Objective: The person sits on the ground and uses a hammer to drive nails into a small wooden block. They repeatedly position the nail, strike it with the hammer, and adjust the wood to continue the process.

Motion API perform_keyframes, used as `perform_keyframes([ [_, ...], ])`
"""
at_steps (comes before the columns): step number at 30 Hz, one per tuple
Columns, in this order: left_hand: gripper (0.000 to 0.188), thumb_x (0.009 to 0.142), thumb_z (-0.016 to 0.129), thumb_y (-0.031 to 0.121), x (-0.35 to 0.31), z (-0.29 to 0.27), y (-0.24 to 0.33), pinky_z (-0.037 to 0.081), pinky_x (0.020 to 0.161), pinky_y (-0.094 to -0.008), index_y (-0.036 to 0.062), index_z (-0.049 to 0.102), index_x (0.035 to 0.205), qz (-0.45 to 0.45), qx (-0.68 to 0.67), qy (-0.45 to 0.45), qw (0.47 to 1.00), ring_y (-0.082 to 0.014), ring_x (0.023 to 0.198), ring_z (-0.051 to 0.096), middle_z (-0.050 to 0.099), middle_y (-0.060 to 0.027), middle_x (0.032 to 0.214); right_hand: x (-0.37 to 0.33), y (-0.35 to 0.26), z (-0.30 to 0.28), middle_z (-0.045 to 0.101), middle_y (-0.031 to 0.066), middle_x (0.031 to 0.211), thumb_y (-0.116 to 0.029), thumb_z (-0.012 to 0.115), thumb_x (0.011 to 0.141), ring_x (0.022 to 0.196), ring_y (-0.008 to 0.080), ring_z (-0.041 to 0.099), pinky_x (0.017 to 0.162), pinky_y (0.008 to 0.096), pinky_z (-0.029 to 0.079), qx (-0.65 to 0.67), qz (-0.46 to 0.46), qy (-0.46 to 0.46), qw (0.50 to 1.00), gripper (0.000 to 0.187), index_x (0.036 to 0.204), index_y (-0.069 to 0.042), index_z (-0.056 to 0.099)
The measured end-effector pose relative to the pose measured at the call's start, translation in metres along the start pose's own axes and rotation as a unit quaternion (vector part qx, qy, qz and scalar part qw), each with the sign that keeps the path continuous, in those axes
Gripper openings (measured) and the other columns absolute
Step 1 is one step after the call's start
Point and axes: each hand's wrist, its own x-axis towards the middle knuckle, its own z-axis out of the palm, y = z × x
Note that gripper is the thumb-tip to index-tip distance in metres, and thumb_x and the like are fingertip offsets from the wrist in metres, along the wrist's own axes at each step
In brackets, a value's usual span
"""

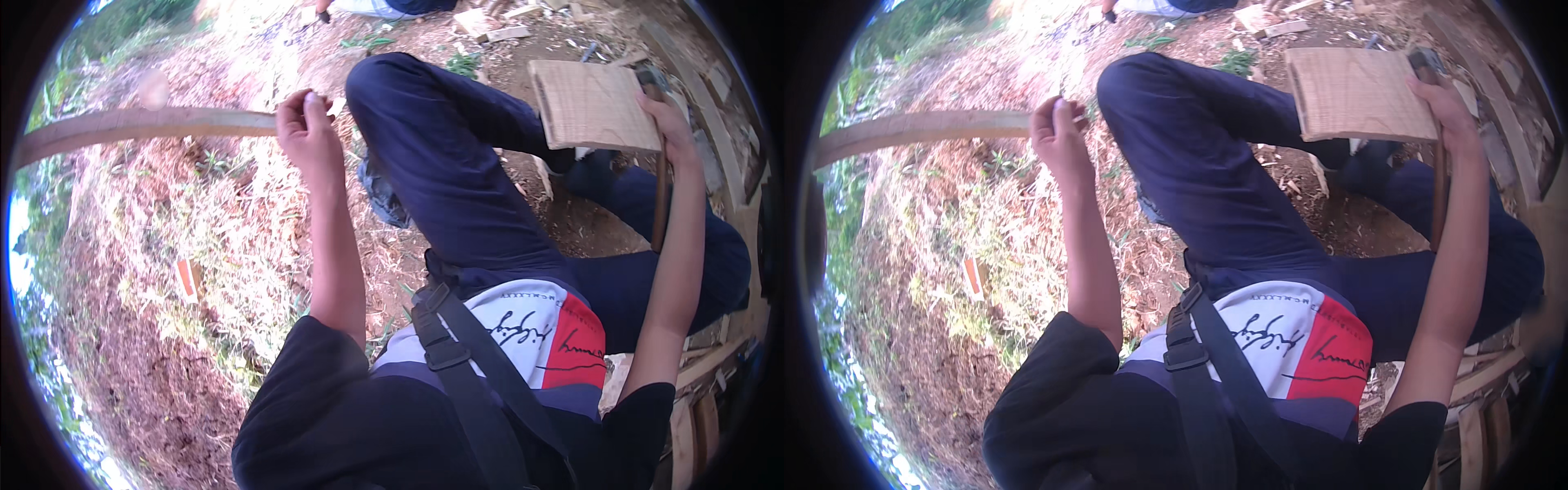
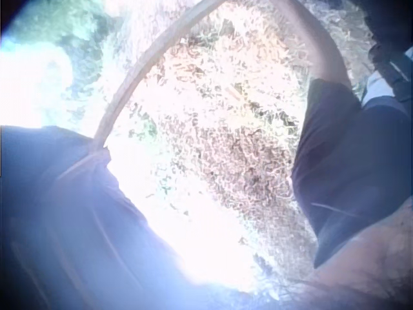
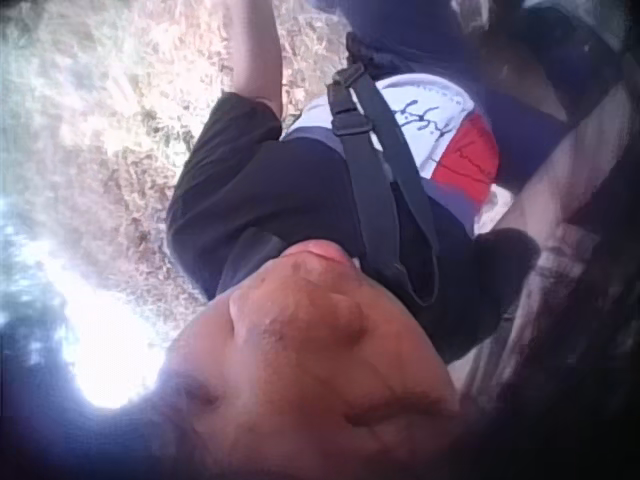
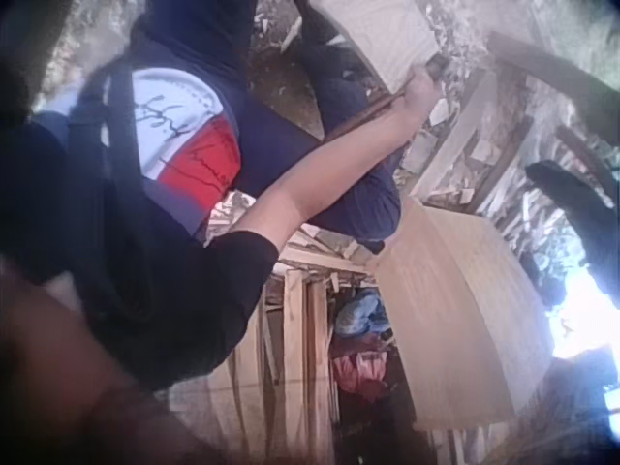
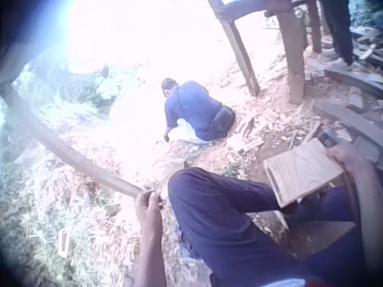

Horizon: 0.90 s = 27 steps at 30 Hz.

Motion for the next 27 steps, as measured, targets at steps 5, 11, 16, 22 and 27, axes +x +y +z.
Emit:
perform_keyframes([
  [5, 0.028, 0.089, 0.062, 0.024, -0.047, -0.093, -0.178, 0.052, 0.067, -0.0297, -0.0034, 0.068, 0.089, -0.261, 0.244, -0.232, 0.905, -0.0158, 0.068, 0.065, 0.069, -0.0079, 0.076, 0.003, -0.005, 0.016, 0.068, 0.0064, 0.102, -0.022, 0.064, 0.093, 0.088, 0.0138, 0.066, 0.077, 0.0287, 0.052, -0.016, 0.034, -0.035, 0.999, 0.033, 0.117, 0.001, 0.062],
  [11, 0.033, 0.083, 0.065, 0.028, -0.066, -0.039, -0.240, 0.055, 0.076, -0.0411, -0.0018, 0.070, 0.097, -0.192, 0.330, -0.313, 0.870, -0.0270, 0.080, 0.070, 0.073, -0.0126, 0.087, -0.017, -0.024, 0.018, 0.068, 0.0061, 0.098, -0.020, 0.065, 0.092, 0.085, 0.0137, 0.065, 0.075, 0.0293, 0.052, -0.024, -0.004, 0.010, 1.000, 0.029, 0.112, 0.001, 0.063],
  [16, 0.033, 0.083, 0.065, 0.027, -0.047, 0.000, -0.256, 0.056, 0.076, -0.0408, -0.0018, 0.070, 0.097, -0.192, 0.329, -0.282, 0.880, -0.0270, 0.080, 0.070, 0.073, -0.0127, 0.087, -0.013, -0.013, 0.037, 0.067, 0.0022, 0.092, -0.019, 0.073, 0.085, 0.082, 0.0114, 0.061, 0.075, 0.0306, 0.049, -0.019, -0.026, 0.038, 0.999, 0.026, 0.104, -0.002, 0.068],
  [22, 0.032, 0.083, 0.066, 0.027, -0.057, 0.084, -0.226, 0.056, 0.076, -0.0404, -0.0018, 0.069, 0.097, -0.277, 0.256, -0.275, 0.884, -0.0270, 0.080, 0.070, 0.072, -0.0129, 0.088, -0.015, -0.003, 0.030, 0.066, 0.0032, 0.093, -0.017, 0.074, 0.083, 0.083, 0.0108, 0.059, 0.076, 0.0303, 0.049, -0.037, -0.052, 0.067, 0.996, 0.030, 0.106, 0.000, 0.066],
  [27, 0.032, 0.083, 0.066, 0.026, -0.061, 0.107, -0.211, 0.056, 0.076, -0.0401, -0.0019, 0.069, 0.097, -0.312, 0.227, -0.272, 0.882, -0.0271, 0.081, 0.070, 0.072, -0.0130, 0.088, -0.026, -0.012, 0.034, 0.064, 0.0030, 0.092, -0.019, 0.076, 0.082, 0.084, 0.0106, 0.058, 0.075, 0.0297, 0.048, -0.030, -0.037, 0.074, 0.996, 0.034, 0.107, 0.001, 0.063],
])
